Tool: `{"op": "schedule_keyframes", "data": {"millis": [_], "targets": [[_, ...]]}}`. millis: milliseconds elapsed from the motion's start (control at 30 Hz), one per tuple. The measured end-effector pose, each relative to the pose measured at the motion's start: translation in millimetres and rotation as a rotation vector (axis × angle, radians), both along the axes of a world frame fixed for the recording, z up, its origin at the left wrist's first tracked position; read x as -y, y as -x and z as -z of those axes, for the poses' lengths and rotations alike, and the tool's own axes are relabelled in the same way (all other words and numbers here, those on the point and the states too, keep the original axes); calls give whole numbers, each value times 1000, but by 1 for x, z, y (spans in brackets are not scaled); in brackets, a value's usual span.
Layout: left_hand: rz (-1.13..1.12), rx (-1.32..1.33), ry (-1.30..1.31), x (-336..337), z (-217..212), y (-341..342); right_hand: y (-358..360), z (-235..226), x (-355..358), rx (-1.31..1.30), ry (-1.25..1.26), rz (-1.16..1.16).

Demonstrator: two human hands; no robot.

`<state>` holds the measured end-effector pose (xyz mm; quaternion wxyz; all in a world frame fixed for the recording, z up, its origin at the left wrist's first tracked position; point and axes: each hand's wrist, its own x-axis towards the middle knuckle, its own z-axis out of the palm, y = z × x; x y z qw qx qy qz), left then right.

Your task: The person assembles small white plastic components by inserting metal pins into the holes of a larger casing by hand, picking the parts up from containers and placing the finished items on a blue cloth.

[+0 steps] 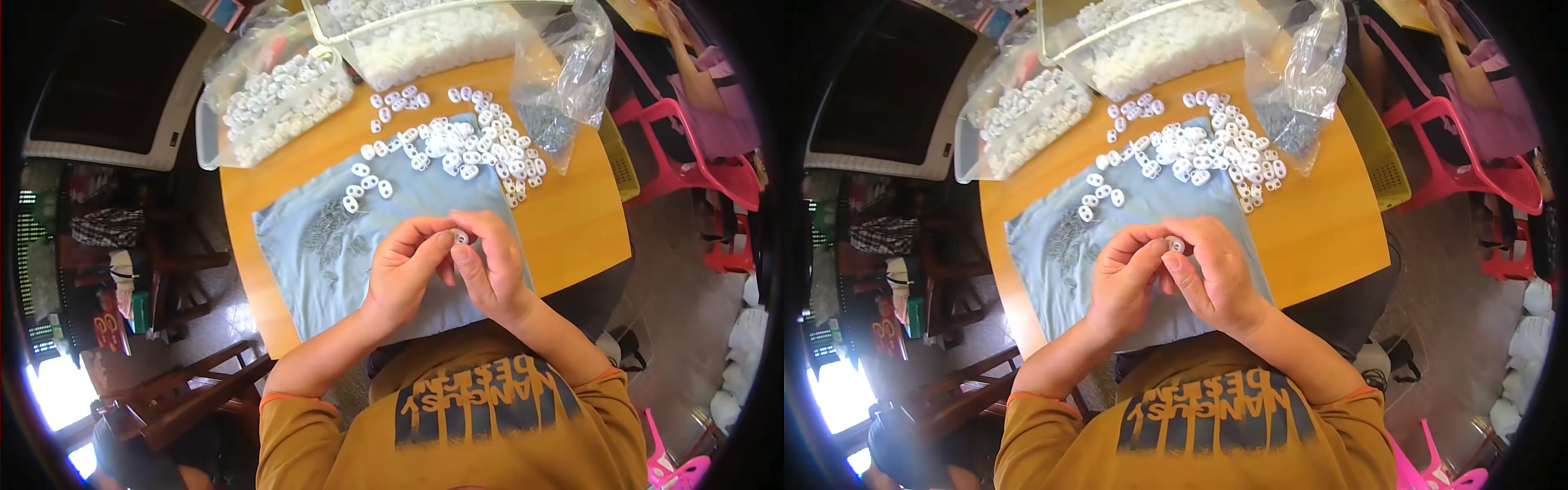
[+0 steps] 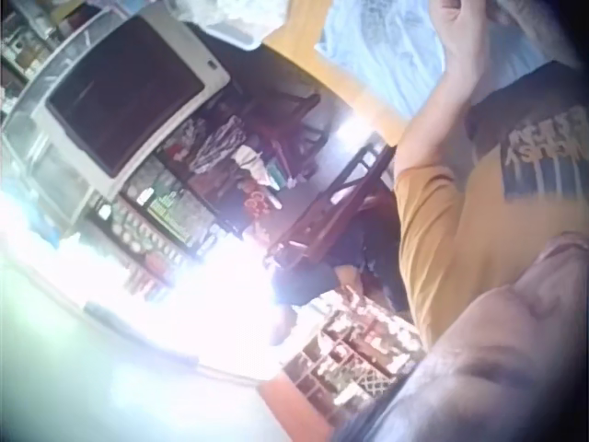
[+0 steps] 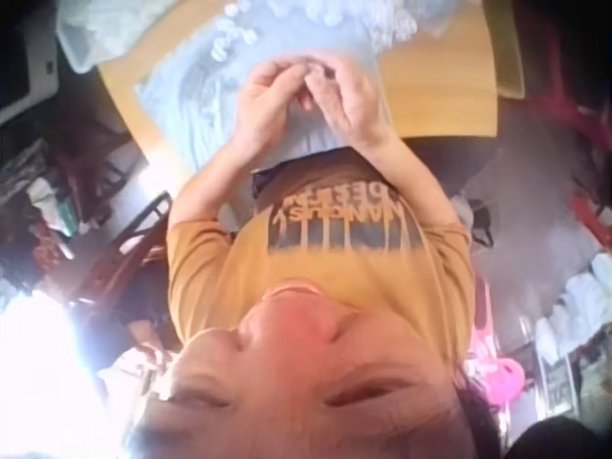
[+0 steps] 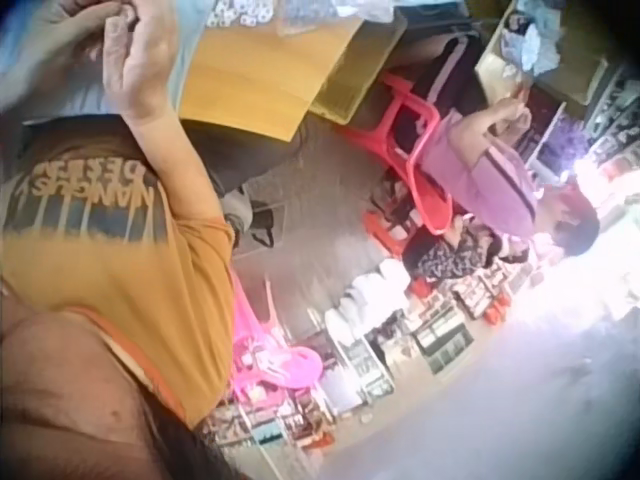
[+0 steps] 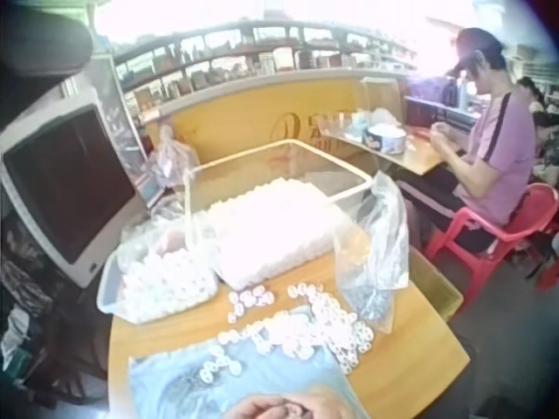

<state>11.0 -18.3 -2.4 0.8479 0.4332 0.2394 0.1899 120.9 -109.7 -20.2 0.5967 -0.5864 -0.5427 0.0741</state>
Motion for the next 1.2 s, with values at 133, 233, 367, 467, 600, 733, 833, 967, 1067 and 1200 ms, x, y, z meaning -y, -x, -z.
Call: {"op": "schedule_keyframes", "data": {"millis": [133,233,367,467,600,733,833,967,1067,1200], "targets": [[-145,-161,-63,-19,-19,0,2,-1,3,-258,164,37],[-354,-5,-303,-78,-39,-7,2,5,2,-365,192,56],[-526,72,-384,-159,-76,-7,0,0,2,-259,160,49],[-567,-122,-309,-165,-75,-2,0,-3,4,-286,164,40],[-326,-107,-330,-129,-49,15,-2,5,4,-229,124,72],[-130,-287,-540,-85,-27,9,-2,7,5,-223,125,39],[-84,-346,-981,-68,-10,-6,-2,5,6,-203,165,25],[-29,-315,-1692,-56,0,-30,-1,4,6,-172,141,39],[38,-280,-1906,-52,8,-33,3,2,5,-331,84,70],[152,-257,-1773,-42,-2,-22,-1,6,6,-406,57,65]]}}
